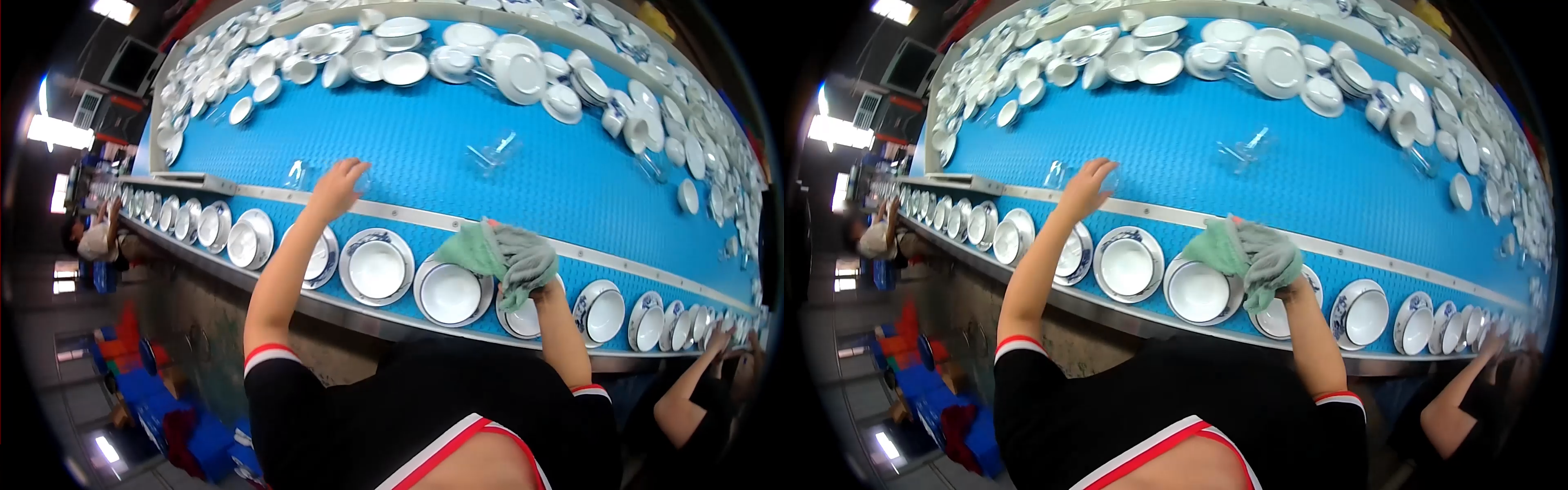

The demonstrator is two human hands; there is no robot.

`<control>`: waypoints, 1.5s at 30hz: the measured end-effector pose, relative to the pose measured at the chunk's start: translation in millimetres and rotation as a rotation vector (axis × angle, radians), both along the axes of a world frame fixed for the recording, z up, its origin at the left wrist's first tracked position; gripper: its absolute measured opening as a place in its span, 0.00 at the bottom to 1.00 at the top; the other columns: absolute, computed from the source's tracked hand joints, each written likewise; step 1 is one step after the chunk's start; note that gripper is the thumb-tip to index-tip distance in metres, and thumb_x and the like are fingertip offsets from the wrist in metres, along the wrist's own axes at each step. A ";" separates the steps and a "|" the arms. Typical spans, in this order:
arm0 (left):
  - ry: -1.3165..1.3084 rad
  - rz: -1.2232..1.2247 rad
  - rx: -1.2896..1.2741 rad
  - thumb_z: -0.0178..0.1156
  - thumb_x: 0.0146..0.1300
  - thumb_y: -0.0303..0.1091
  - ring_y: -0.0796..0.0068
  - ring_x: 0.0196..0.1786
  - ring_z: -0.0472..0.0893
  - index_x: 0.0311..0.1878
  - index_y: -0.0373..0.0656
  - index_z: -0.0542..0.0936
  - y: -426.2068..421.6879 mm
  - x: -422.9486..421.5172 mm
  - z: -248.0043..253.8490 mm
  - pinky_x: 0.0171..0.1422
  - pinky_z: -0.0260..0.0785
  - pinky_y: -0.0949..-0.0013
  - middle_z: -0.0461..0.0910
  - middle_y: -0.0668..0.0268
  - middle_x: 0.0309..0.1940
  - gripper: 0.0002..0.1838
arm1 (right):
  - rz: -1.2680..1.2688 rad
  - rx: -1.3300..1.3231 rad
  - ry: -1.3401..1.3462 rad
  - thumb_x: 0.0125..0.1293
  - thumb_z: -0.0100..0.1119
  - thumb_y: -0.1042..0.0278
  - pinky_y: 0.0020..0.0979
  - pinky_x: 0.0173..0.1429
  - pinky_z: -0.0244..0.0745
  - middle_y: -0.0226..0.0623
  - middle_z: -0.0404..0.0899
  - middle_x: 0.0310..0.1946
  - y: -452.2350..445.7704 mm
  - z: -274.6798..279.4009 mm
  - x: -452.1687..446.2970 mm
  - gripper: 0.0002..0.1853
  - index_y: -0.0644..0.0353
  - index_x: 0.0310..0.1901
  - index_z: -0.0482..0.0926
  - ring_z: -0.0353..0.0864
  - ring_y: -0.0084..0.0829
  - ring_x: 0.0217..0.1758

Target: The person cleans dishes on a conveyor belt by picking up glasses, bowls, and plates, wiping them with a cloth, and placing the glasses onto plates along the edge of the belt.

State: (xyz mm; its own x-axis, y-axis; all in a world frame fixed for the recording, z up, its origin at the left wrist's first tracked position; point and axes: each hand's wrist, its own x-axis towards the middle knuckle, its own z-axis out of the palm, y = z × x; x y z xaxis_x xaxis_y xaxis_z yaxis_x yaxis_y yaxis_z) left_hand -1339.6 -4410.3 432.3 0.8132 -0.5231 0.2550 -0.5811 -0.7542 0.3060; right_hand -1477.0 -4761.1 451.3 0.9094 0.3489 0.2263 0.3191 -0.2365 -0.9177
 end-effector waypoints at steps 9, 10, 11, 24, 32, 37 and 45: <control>-0.082 -0.453 -0.511 0.69 0.40 0.42 0.64 0.27 0.77 0.39 0.38 0.75 -176.4 -124.9 23.6 0.29 0.70 0.69 0.76 0.59 0.29 0.25 | 0.623 1.471 1.277 0.62 0.38 0.44 0.26 0.10 0.54 0.40 0.66 0.18 -24.5 -45.5 -37.7 0.27 0.63 0.49 0.65 0.60 0.29 0.11; -0.010 -0.377 -0.497 0.67 0.43 0.44 0.64 0.25 0.76 0.38 0.37 0.74 -182.0 -131.0 20.6 0.27 0.69 0.70 0.75 0.59 0.26 0.24 | 0.574 1.287 1.252 0.60 0.42 0.44 0.27 0.10 0.55 0.38 0.67 0.18 -23.7 -37.5 -39.5 0.28 0.63 0.48 0.66 0.61 0.29 0.09; -0.008 -0.372 -0.496 0.67 0.43 0.44 0.64 0.25 0.76 0.38 0.37 0.74 -189.9 -138.3 19.9 0.27 0.69 0.70 0.75 0.59 0.26 0.24 | 0.527 1.104 1.220 0.58 0.45 0.44 0.28 0.11 0.56 0.36 0.67 0.18 -22.9 -28.8 -39.1 0.28 0.63 0.48 0.67 0.61 0.28 0.07; 0.251 0.892 -1.135 0.50 0.62 0.39 0.73 0.33 0.71 0.43 0.39 0.67 -165.9 -211.0 -62.0 0.35 0.67 0.72 0.70 0.63 0.32 0.13 | 0.080 -0.293 -0.350 0.41 0.63 0.64 0.39 0.37 0.71 0.40 0.77 0.31 -92.8 -49.2 29.8 0.16 0.54 0.36 0.78 0.75 0.44 0.34; 0.283 0.683 -0.678 0.66 0.48 0.47 0.49 0.56 0.65 0.59 0.33 0.61 -222.6 -103.1 -17.1 0.58 0.61 0.59 0.63 0.47 0.54 0.40 | 0.117 0.403 0.219 0.49 0.64 0.68 0.36 0.62 0.62 0.41 0.55 0.64 -161.2 -40.0 1.2 0.44 0.52 0.66 0.49 0.58 0.34 0.64; 0.196 0.795 -0.066 0.67 0.43 0.51 0.46 0.58 0.62 0.60 0.52 0.65 -303.5 18.0 -38.4 0.54 0.64 0.55 0.60 0.50 0.58 0.39 | -0.070 0.790 0.611 0.58 0.57 0.65 0.43 0.49 0.75 0.42 0.57 0.61 -208.7 -30.7 -29.1 0.37 0.44 0.67 0.48 0.65 0.40 0.59; -0.200 -0.043 0.096 0.69 0.34 0.44 0.54 0.59 0.62 0.42 0.55 0.76 -421.4 -59.6 -55.9 0.55 0.56 0.49 0.66 0.62 0.56 0.26 | -0.119 0.935 0.873 0.59 0.54 0.54 0.35 0.25 0.75 0.50 0.71 0.42 -323.5 -103.0 -38.3 0.29 0.50 0.61 0.58 0.76 0.39 0.35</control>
State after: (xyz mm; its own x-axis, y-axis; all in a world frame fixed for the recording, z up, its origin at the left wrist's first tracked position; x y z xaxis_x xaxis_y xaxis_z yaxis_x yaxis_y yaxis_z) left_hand -1399.2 -4831.7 376.4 0.7280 -0.5857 0.3563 -0.6551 -0.7476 0.1096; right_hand -1515.3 -5084.6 348.3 0.8936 0.2884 -0.3440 -0.4480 0.6218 -0.6424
